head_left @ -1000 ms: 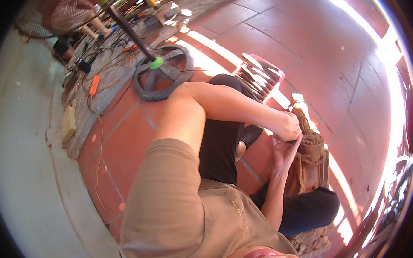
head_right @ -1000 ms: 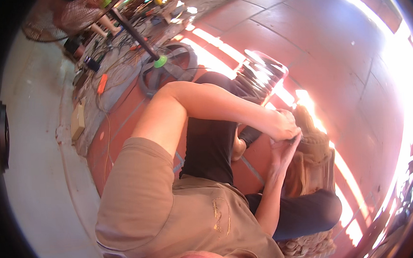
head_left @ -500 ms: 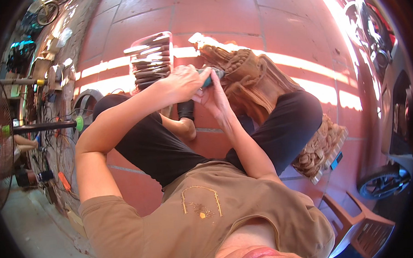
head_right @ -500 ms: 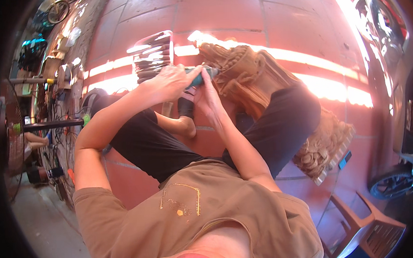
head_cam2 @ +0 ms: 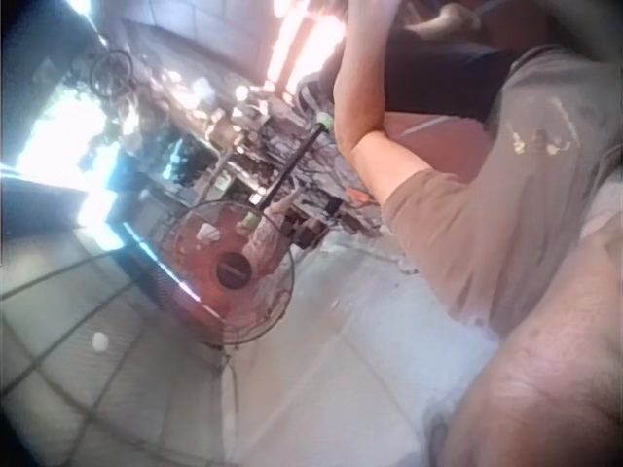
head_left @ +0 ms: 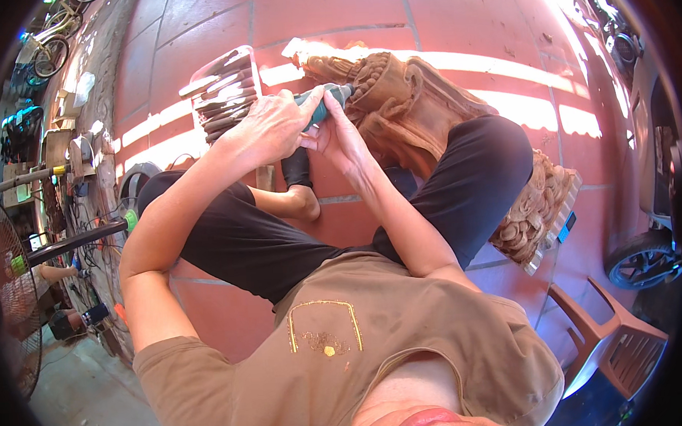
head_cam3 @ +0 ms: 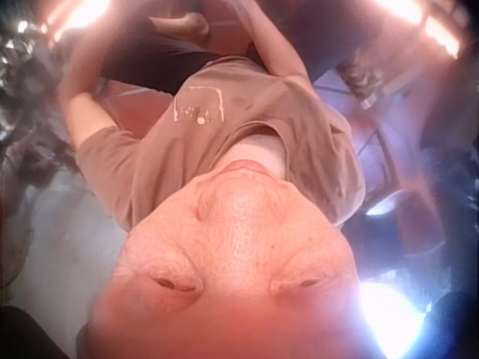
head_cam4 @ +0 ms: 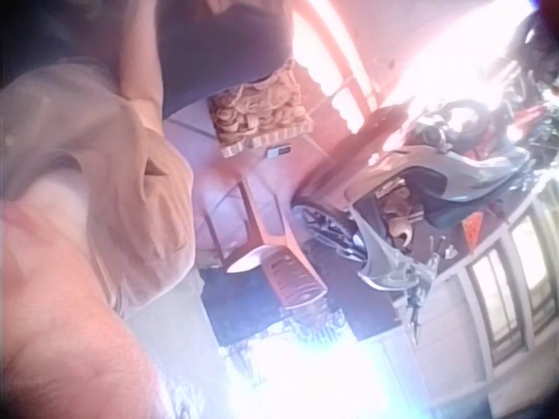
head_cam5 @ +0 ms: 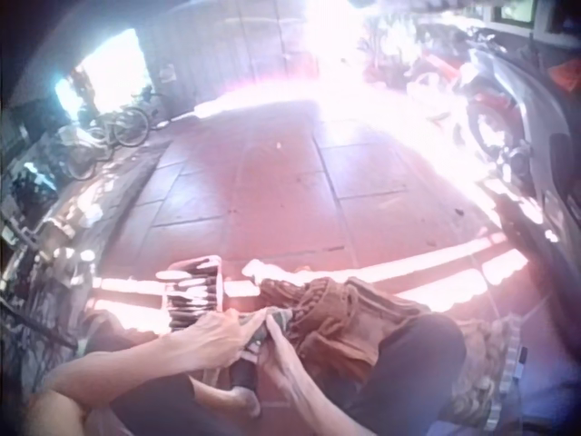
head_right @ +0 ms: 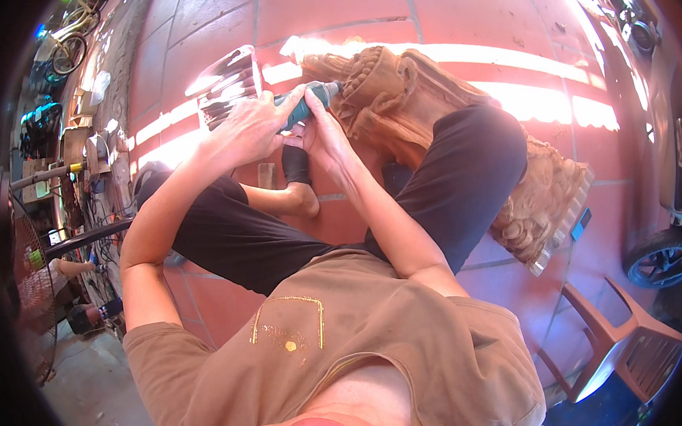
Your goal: The person uses a handheld rotary tool to carve and smooth the surface of a large wooden object. They hold the tool with both hands and move it along the contours of the wood, focusing on detailed areas.
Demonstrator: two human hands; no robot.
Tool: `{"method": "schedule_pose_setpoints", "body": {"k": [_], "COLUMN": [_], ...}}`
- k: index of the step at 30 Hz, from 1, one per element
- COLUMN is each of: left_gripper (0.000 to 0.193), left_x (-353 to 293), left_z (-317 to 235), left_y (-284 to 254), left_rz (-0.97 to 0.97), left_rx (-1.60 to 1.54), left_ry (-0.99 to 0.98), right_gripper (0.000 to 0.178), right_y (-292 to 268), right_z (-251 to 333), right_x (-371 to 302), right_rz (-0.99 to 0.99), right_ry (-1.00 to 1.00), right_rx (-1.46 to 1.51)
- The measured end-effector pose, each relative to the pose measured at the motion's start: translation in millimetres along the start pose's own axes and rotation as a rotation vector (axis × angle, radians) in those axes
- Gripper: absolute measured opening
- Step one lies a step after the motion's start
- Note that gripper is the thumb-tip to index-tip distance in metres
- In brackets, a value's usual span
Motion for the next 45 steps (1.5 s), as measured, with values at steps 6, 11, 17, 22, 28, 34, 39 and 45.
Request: {"method": "schedule_pose_setpoints", "body": {"k": [6, 11, 17, 22, 28, 34, 39, 45], "left_gripper": [0.073, 0.075, 0.073, 0.064, 0.059, 0.065, 0.064, 0.063], "left_x": [8, 13, 18, 20, 23, 22, 22, 17], "left_z": [2, 0, -6, -11, -14, -16, -15, -22], "left_y": [2, 1, -5, -9, -9, -11, -10, -18], "left_rz": [-0.014, 0.000, 0.004, -0.054, -0.028, 0.068, 0.070, 0.083], "left_rx": [-0.028, -0.040, -0.044, -0.030, -0.041, -0.068, -0.072, -0.074], "left_ry": [0.005, 0.004, 0.026, 0.079, 0.047, 0.000, 0.016, -0.005], "right_gripper": [0.039, 0.041, 0.041, 0.042, 0.042, 0.040, 0.039, 0.038], "right_y": [-3, -4, -8, -7, -6, -6, -1, -3], "right_z": [4, 7, 9, 11, 13, 13, 15, 15], "right_x": [0, 2, 4, 1, -1, -3, -7, -8], "right_rz": [-0.023, -0.063, -0.059, -0.059, -0.062, -0.045, -0.062, -0.006], "right_ry": [-0.007, -0.008, -0.011, -0.018, -0.028, -0.011, -0.009, -0.033], "right_rx": [0.021, -0.004, -0.005, 0.001, -0.008, 0.007, 0.010, 0.033]}}
Point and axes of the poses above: each hand's wrist, its own x-axis towards the middle knuckle, its own y-axis out of the palm, z = x × y, the point moved 3 cm from there along x, towards the middle knuckle, and after that the axes turned 11 degrees about -x, right-handed, at the moved point
